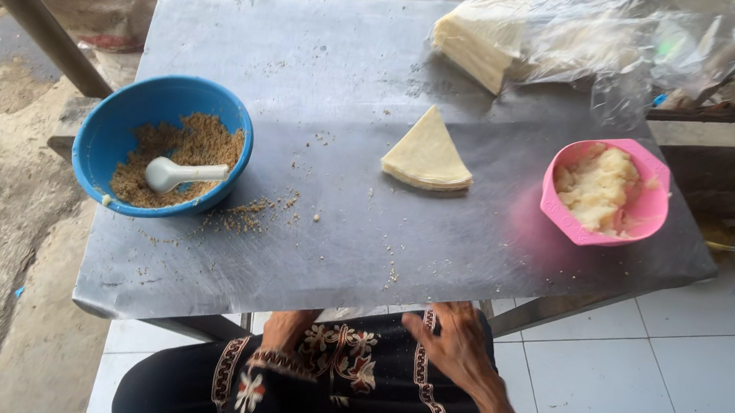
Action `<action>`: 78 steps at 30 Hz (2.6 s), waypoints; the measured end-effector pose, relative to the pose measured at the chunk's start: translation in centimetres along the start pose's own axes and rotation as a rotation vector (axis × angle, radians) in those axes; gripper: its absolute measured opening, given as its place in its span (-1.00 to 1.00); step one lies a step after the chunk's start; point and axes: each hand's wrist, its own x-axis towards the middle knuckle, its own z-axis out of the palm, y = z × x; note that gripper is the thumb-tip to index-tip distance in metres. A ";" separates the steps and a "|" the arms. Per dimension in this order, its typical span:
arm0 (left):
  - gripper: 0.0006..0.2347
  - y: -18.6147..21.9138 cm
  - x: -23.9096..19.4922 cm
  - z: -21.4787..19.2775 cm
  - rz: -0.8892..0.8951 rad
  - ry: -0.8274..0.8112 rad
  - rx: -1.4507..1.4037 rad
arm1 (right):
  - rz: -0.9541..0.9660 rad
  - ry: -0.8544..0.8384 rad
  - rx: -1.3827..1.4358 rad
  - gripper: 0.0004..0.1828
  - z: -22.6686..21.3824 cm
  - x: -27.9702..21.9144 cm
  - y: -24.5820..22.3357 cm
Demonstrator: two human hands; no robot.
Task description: The person folds thin triangular wrappers into cones, scoops a brown granular filling into each cone with a spoon, and seals them by hand. The finished wrapped items are stacked on the table.
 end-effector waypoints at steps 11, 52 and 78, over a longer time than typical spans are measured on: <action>-0.75 16.2 -15.7 -15.0 0.843 0.088 -0.533 | -0.476 0.416 -0.326 -0.86 -19.5 8.3 -10.8; -0.59 17.5 -2.7 -23.4 0.396 0.456 0.243 | -0.182 0.061 0.724 -0.69 -29.7 10.1 -9.7; -0.56 17.4 -8.4 -22.4 0.610 0.443 0.103 | -0.690 0.288 -0.375 -0.77 -20.9 0.8 -10.2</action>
